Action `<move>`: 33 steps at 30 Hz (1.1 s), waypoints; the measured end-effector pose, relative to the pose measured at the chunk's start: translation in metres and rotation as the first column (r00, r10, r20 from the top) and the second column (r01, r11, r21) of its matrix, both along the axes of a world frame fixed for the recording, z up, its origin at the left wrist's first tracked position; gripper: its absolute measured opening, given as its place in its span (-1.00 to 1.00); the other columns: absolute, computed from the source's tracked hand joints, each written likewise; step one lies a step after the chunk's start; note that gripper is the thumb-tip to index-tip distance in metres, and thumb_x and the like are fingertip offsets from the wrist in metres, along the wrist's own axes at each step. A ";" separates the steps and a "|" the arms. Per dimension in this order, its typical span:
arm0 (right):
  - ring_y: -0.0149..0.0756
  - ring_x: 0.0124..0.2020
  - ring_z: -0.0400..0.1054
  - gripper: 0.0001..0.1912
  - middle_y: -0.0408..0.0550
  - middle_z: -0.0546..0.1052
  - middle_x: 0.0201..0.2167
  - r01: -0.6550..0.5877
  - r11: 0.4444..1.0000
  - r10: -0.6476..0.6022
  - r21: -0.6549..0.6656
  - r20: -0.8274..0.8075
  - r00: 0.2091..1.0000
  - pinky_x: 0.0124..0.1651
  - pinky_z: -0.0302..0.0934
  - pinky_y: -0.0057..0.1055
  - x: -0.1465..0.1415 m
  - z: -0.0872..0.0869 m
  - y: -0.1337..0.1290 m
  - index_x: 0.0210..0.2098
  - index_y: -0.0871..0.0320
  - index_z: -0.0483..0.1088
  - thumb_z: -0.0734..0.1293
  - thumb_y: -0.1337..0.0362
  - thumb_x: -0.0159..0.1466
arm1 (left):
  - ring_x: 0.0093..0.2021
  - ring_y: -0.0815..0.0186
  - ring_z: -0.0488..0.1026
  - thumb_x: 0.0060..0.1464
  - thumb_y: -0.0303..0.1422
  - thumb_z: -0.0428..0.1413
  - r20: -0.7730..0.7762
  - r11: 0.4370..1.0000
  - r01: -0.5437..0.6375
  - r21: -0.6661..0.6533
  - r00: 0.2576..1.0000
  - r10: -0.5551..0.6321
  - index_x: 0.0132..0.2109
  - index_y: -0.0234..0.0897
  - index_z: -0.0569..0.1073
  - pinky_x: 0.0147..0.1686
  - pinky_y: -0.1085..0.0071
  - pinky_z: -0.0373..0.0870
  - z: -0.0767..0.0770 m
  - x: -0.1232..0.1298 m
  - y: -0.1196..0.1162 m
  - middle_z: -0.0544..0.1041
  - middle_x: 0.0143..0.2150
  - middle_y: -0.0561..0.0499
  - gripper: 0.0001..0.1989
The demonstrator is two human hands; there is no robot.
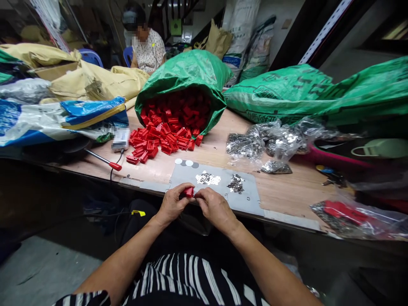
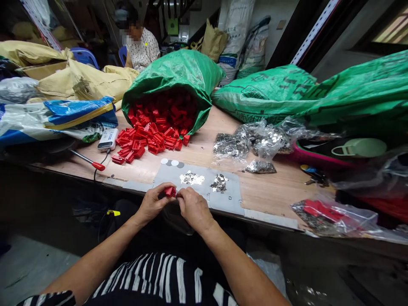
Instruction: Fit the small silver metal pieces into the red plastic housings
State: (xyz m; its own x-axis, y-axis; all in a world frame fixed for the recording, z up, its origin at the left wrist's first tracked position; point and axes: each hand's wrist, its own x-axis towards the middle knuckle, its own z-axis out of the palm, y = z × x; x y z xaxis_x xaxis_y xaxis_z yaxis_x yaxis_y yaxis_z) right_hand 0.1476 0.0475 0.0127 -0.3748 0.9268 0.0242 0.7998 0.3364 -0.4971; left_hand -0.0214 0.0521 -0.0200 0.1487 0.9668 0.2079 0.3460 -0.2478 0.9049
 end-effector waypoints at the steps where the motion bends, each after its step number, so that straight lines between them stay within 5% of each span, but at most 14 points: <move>1: -0.26 -0.22 0.39 -0.84 -0.05 0.47 -0.27 -0.010 1.000 0.009 -0.009 -0.047 0.999 -0.15 0.23 -0.38 0.003 -0.001 0.001 -0.20 0.12 0.42 0.22 0.37 0.29 | -0.13 0.26 0.50 -0.01 -0.43 0.19 0.010 1.000 0.000 -0.002 1.000 0.000 -0.08 -0.20 0.48 -0.08 0.37 0.36 0.000 0.000 0.000 0.57 -0.11 0.00 -0.70; 6: -0.25 -0.16 0.35 -0.81 -0.01 0.45 -0.21 -0.012 0.999 0.026 0.046 -0.314 0.949 -0.08 0.23 -0.33 0.021 -0.003 -0.001 -0.14 0.12 0.38 0.17 0.32 0.33 | -0.24 0.30 0.47 -0.06 -0.41 0.24 0.128 0.997 -0.067 -0.047 0.989 0.073 -0.13 -0.21 0.46 -0.16 0.40 0.34 0.002 0.001 -0.006 0.56 -0.22 0.03 -0.72; 9: -0.27 -0.18 0.35 -0.82 -0.03 0.44 -0.23 -0.019 0.999 0.032 0.034 -0.432 0.901 -0.09 0.21 -0.34 0.028 -0.002 -0.008 -0.12 0.12 0.32 0.14 0.27 0.35 | -0.24 0.33 0.46 -0.09 -0.40 0.28 0.356 0.989 -0.077 -0.124 0.927 0.117 -0.16 -0.21 0.43 -0.17 0.43 0.33 0.009 0.007 -0.012 0.53 -0.24 0.06 -0.69; 13: -0.38 -0.43 0.28 -0.76 -0.21 0.38 -0.48 -0.126 0.987 0.058 -0.104 -0.500 0.864 -0.27 0.19 -0.43 0.029 -0.002 -0.021 0.01 0.10 0.20 0.11 0.24 0.38 | -0.22 0.37 0.50 -0.02 -0.37 0.25 0.758 0.941 0.111 -0.319 0.627 0.183 -0.19 -0.22 0.38 -0.13 0.44 0.35 0.022 0.015 -0.022 0.53 -0.25 0.08 -0.76; 16: -0.43 -0.55 0.17 -0.64 -0.30 0.26 -0.60 -0.200 0.968 0.100 -0.151 -0.498 0.861 -0.39 0.12 -0.48 0.027 0.001 -0.027 0.16 0.11 0.12 0.10 0.19 0.40 | -0.26 0.35 0.54 0.02 -0.35 0.22 0.866 0.854 0.305 -0.422 0.415 0.280 -0.33 -0.29 0.36 -0.07 0.38 0.37 0.028 0.017 -0.028 0.55 -0.33 0.04 -0.83; 18: -0.44 -0.57 0.14 -0.56 -0.30 0.23 -0.61 -0.200 0.969 0.111 -0.147 -0.463 0.879 -0.42 0.09 -0.50 0.026 0.003 -0.029 0.23 0.11 0.07 0.11 0.17 0.40 | -0.26 0.29 0.56 0.03 -0.36 0.22 0.872 0.799 0.377 -0.469 0.339 0.352 -0.36 -0.32 0.37 -0.04 0.33 0.39 0.031 0.018 -0.032 0.57 -0.35 -0.01 -0.83; 21: -0.41 -0.52 0.23 -0.55 -0.23 0.34 -0.54 -0.184 0.977 0.123 -0.107 -0.424 0.897 -0.39 0.15 -0.49 0.026 0.007 -0.030 0.24 0.08 0.10 0.12 0.17 0.39 | -0.27 0.23 0.58 0.10 -0.40 0.15 0.843 0.739 0.407 -0.536 0.300 0.446 -0.32 -0.37 0.42 -0.07 0.31 0.43 0.034 0.020 -0.036 0.59 -0.35 -0.07 -0.90; 27: -0.29 -0.10 0.42 -0.66 -0.06 0.50 -0.06 -0.184 0.983 0.161 -0.008 -0.441 0.883 -0.04 0.25 -0.41 0.026 0.007 -0.032 0.12 0.03 0.25 0.15 0.20 0.38 | -0.32 0.27 0.58 0.23 -0.44 -0.02 0.837 0.710 0.446 -0.545 0.249 0.487 -0.31 -0.44 0.46 -0.10 0.30 0.47 0.038 0.028 -0.042 0.59 -0.38 -0.11 -0.79; 33: -0.28 -0.16 0.45 -0.69 -0.04 0.54 -0.13 -0.129 0.992 0.117 0.008 -0.476 0.872 -0.09 0.28 -0.43 0.026 0.002 -0.031 0.02 0.07 0.37 0.13 0.18 0.39 | -0.31 0.26 0.58 0.23 -0.44 -0.02 0.849 0.696 0.498 -0.517 0.193 0.492 -0.29 -0.44 0.46 -0.02 0.21 0.43 0.029 0.032 -0.045 0.60 -0.35 -0.13 -0.80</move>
